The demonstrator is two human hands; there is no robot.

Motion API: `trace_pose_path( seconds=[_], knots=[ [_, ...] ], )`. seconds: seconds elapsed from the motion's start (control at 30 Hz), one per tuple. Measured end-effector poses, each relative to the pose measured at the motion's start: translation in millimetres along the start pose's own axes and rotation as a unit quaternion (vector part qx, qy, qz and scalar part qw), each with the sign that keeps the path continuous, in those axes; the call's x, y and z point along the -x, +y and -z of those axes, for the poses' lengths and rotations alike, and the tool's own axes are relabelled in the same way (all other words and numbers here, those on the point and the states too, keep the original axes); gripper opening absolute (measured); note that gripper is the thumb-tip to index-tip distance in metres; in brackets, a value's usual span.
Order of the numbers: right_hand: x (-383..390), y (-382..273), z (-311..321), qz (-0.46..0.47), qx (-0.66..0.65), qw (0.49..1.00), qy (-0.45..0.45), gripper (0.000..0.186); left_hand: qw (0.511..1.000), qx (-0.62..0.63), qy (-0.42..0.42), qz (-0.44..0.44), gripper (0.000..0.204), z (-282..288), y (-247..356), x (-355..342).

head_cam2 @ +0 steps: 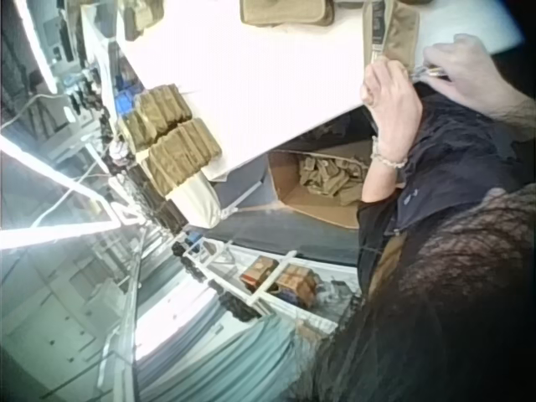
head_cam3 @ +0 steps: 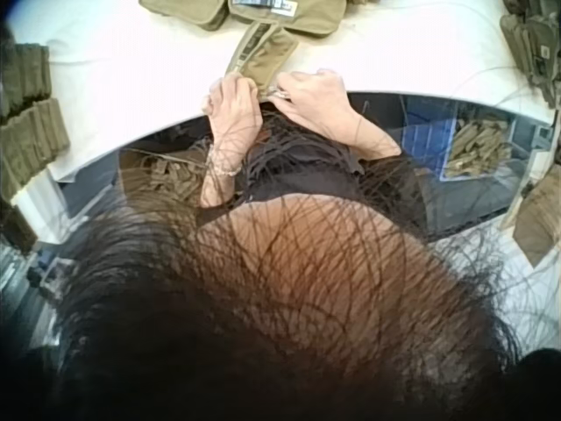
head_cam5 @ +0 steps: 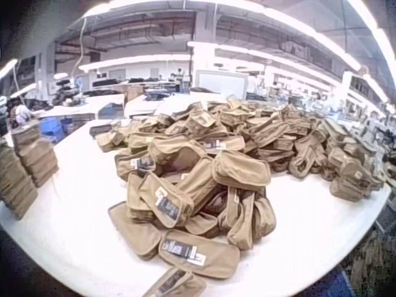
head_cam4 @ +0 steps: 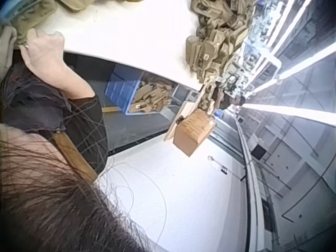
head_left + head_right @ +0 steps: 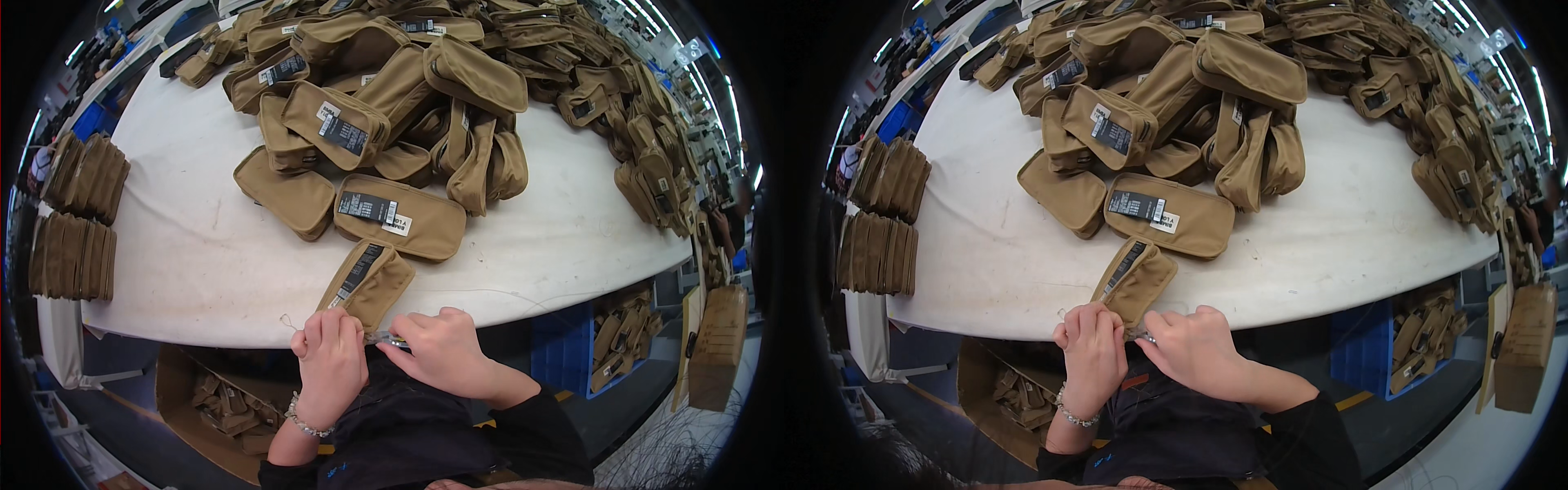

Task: Trimming excess threads and inspecting manufactured fabric pouches in a workshop.

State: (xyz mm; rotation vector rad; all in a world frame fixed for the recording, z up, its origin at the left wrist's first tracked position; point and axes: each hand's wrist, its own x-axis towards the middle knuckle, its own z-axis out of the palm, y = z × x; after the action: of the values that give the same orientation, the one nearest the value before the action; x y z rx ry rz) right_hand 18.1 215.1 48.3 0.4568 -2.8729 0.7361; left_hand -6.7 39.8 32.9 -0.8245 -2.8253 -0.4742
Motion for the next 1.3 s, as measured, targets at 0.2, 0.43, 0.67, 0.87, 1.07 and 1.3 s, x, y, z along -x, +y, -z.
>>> trace_pose_path(
  seconds=[0.2, 0.43, 0.67, 0.87, 1.07, 1.3],
  knots=[
    [0.5, 1.3, -2.9, 0.01, -0.003, 1.0, 0.001, 0.028, 1.0, -0.009, -0.001, -0.004, 0.013, -0.1, -2.1, 0.6],
    [1.4, 4.6, -7.1, -0.013, -0.029, 1.0, -0.004, 0.026, 1.0, -0.006, 0.001, -0.023, 0.013, -1.5, -5.5, 0.0],
    [-0.7, 6.0, -11.3, -0.007, -0.051, 0.999, 0.009, 0.026, 0.999, -0.032, 0.025, -0.027, 0.01, -3.8, -9.1, -0.1],
    [1.0, 8.5, -11.2, -0.004, -0.073, 0.997, 0.018, 0.027, 0.971, 0.237, -0.025, -0.012, 0.011, 19.2, -25.3, -2.1],
    [3.0, 7.4, -11.7, -0.01, -0.076, 0.996, 0.034, 0.028, 0.965, 0.258, -0.035, -0.009, 0.008, 39.2, -42.9, -1.0],
    [10.7, 16.6, -7.3, -0.006, -0.076, 0.994, 0.073, 0.023, 0.959, 0.266, -0.051, -0.078, 0.007, 42.9, -46.8, -0.4]
  ],
)
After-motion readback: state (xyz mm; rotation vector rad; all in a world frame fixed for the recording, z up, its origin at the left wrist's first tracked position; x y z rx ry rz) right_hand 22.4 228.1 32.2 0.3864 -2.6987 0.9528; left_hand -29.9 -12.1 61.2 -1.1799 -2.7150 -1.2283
